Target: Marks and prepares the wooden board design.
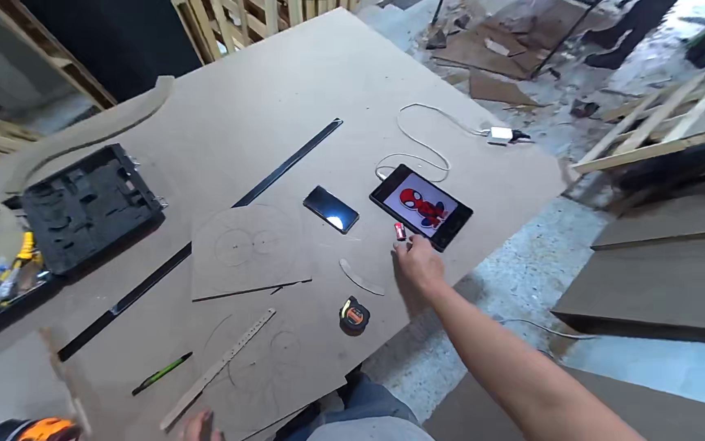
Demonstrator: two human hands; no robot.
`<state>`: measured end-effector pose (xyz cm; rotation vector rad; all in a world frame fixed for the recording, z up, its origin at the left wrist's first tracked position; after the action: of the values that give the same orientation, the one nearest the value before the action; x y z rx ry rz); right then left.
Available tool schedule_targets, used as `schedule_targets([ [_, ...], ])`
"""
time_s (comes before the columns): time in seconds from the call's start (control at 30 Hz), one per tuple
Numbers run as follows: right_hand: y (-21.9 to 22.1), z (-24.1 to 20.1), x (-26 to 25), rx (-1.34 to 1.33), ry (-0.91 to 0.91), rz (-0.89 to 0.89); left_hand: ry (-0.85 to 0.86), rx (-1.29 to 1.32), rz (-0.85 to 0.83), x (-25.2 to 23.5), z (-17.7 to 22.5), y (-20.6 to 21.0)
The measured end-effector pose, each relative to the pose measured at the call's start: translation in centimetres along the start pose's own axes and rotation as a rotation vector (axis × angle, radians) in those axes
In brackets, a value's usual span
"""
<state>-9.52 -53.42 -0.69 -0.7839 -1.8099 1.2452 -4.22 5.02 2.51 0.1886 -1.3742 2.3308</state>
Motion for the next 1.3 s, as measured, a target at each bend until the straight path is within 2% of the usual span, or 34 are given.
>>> schedule_targets([
  [0.1,-0.9,-1.4,-2.6,0.122,0.022,-0.025,-0.049,0.038,-0.018,2.6,2.2,1.1],
  [0.17,-1.6,-2.3,-2.0,0.097,-0.011,-0.045,-0.15,0.099,-0.052,4.3,3.8,1.4],
  [0.2,-2.1,-3.1,-0.8,0.033,-0.085,-0.055,-0.177,0.162,-0.064,4.8,4.5,1.5],
  [0.27,-2.4,-5.2,4.5,-0.071,-0.41,-0.085,-0.204,0.393,-0.075,5.6,6.0,1.9],
  [0.33,-0.9,-6.6,13.3,-0.127,-0.817,-0.193,-0.237,0.718,-0.143,6.4,8.2,2.1],
  [0.37,0.2,-7.1,18.1,-0.148,-0.959,-0.293,-0.232,0.885,-0.207,6.7,9.2,2.1],
  [0.43,1.6,-8.3,25.8,-0.232,-1.142,-0.474,-0.174,1.141,-0.354,7.2,10.3,2.1],
  [0.47,1.8,-9.0,28.5,-0.269,-1.178,-0.56,-0.162,1.213,-0.398,7.6,10.4,2.0],
  [0.53,2.1,-9.6,32.1,-0.423,-1.13,-0.736,-0.14,1.279,-0.452,8.8,9.6,1.1],
  [0.63,1.5,-9.3,35.0,-0.748,-0.845,-1.108,-0.02,1.374,-0.496,11.0,7.1,-0.2],
  [0.7,1.5,-8.6,36.6,-0.799,-0.742,-1.208,0.042,1.408,-0.523,12.4,5.7,-0.4],
  [1.0,2.8,-6.9,42.7,-0.688,-0.606,-1.125,0.063,1.314,-0.511,16.4,2.8,-1.0],
  [1.13,2.9,-6.5,43.8,-0.551,-0.695,-1.044,0.109,1.169,-0.558,17.1,2.5,-1.2],
  [1.3,2.3,-5.7,43.6,-0.533,-0.783,-1.034,0.323,1.016,-0.52,17.4,2.7,-1.5],
])
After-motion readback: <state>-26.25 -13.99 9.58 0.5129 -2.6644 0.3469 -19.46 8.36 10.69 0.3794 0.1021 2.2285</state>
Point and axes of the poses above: each hand's wrist, its own x-axis away from the middle knuckle, its own y-axis out of the palm, z = x × y, the point moved 2 cm from there along -x, towards the middle knuckle, and after that the axes turned 10 degrees about x, right-handed, at the moved point
